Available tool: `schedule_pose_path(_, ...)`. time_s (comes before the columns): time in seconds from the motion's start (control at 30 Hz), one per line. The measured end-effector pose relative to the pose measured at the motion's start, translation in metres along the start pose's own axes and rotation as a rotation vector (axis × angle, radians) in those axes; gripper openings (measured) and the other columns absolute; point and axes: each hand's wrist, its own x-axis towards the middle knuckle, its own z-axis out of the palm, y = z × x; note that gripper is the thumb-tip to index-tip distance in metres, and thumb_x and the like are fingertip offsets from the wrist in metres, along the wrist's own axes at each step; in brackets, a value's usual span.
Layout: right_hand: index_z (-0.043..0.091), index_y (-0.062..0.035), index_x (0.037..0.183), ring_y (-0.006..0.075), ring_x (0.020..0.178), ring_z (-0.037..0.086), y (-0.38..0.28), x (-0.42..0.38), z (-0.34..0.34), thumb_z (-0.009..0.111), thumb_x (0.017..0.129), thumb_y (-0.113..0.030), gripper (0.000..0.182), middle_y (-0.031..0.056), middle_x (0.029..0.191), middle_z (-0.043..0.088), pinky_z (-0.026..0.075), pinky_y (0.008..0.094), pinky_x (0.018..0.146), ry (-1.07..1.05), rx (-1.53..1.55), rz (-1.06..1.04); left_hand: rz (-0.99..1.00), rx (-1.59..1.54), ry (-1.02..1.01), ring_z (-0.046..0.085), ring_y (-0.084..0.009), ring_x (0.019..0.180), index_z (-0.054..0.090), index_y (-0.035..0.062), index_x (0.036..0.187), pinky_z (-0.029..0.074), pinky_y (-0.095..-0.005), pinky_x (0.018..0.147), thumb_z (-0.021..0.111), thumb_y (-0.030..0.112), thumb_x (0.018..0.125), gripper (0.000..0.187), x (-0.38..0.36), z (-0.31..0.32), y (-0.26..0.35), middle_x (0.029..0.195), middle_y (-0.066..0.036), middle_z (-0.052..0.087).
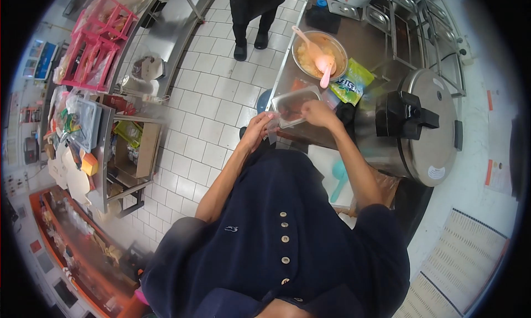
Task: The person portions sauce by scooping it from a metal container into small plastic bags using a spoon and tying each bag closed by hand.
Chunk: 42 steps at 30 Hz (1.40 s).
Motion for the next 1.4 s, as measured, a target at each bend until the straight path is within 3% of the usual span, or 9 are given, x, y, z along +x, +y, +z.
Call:
schedule_pose_path(0.07,0.072,0.0001,0.090,0.0318,0.082,0.069,0.029,-0.008,0.009,0.059,0.088,-0.014,0.019,0.0180,0.085,0.072,0.054,0.0379,0.072,-0.031,0.088,-0.008,-0.010,-0.008,-0.003,0.060,-0.0234,0.115,0.058,-0.0026,0.122,0.051,-0.0384,0.098,0.053,0.031,0.101,0.040,-0.004,0.000,0.000,0.126,-0.015,0.060)
schedule_pose_path(0.17,0.071,-0.0039,0.090,0.0082,0.066,0.055,0.047,-0.023,0.004,0.063,0.092,-0.022,0.020,-0.0009,0.074,0.063,0.044,0.0248,0.059,-0.165,0.639,0.226,-0.019,-0.016,-0.013,0.060,-0.0229,0.115,0.058,-0.0023,0.122,0.052,-0.0381,0.098,0.053,0.030,0.101,0.039,-0.003,-0.002,-0.003,0.127,-0.015,0.060)
schedule_pose_path(0.3,0.069,-0.0045,0.096,0.0051,0.060,0.049,0.053,-0.054,0.005,0.060,0.095,-0.021,0.019,-0.0035,0.075,0.058,0.035,0.0212,0.050,-0.177,0.784,0.420,-0.017,0.040,0.008,0.060,-0.0212,0.115,0.058,-0.0002,0.124,0.049,-0.0370,0.098,0.053,0.030,0.102,0.038,-0.005,-0.008,-0.004,0.127,-0.012,0.061)
schedule_pose_path(0.37,0.064,-0.0059,0.101,0.0003,0.053,0.035,0.059,-0.063,0.014,0.059,0.098,-0.020,0.015,-0.0060,0.074,0.050,0.022,0.0168,0.043,-0.187,1.050,0.466,0.015,0.209,0.109,0.060,-0.0186,0.114,0.059,0.0022,0.124,0.046,-0.0352,0.098,0.052,0.031,0.102,0.037,-0.006,-0.011,-0.004,0.125,-0.010,0.062)
schedule_pose_path(0.57,0.061,-0.0067,0.102,-0.0003,0.052,0.034,0.068,-0.069,0.031,0.058,0.098,-0.019,0.013,-0.0073,0.075,0.049,0.022,0.0156,0.043,-0.156,1.164,0.472,0.136,0.347,0.230,0.060,-0.0136,0.102,0.065,0.0001,0.116,0.044,-0.0288,0.090,0.056,0.029,0.100,0.034,-0.015,0.000,0.019,0.108,-0.007,0.069)
schedule_pose_path(1.0,0.065,-0.0036,0.099,0.0024,0.053,0.035,0.055,-0.064,0.008,0.056,0.099,-0.018,0.016,-0.0058,0.072,0.050,0.022,0.0205,0.043,-0.124,0.872,0.462,0.251,0.484,0.194,0.061,-0.0163,0.104,0.066,0.0011,0.119,0.042,-0.0324,0.098,0.063,0.032,0.095,0.038,-0.006,0.000,0.034,0.108,-0.008,0.069)
schedule_pose_path(1.07,0.069,-0.0030,0.100,0.0059,0.066,0.048,0.058,-0.062,0.006,0.056,0.099,-0.019,0.021,-0.0041,0.075,0.056,0.036,0.0213,0.055,-0.155,0.839,0.416,0.255,0.682,0.160,0.061,-0.0180,0.104,0.068,0.0019,0.115,0.043,-0.0334,0.096,0.071,0.035,0.089,0.042,-0.002,0.001,0.036,0.111,-0.009,0.069)
schedule_pose_path(1.3,0.069,-0.0017,0.101,0.0057,0.074,0.050,0.074,-0.049,0.008,0.057,0.098,-0.017,0.020,-0.0028,0.077,0.058,0.038,0.0212,0.062,-0.136,0.768,0.173,0.451,1.039,0.126,0.061,-0.0268,0.103,0.069,0.0023,0.114,0.045,-0.0401,0.091,0.078,0.037,0.079,0.050,0.020,0.004,0.039,0.107,-0.013,0.068)
schedule_pose_path(1.4,0.069,-0.0021,0.101,0.0039,0.061,0.043,0.071,-0.050,-0.014,0.059,0.098,-0.018,0.019,-0.0048,0.071,0.054,0.032,0.0209,0.052,-0.188,0.806,0.133,0.463,1.335,0.055,0.057,-0.0298,0.109,0.070,0.0035,0.115,0.043,-0.0437,0.097,0.077,0.043,0.078,0.055,0.031,0.005,0.049,0.106,-0.013,0.067)
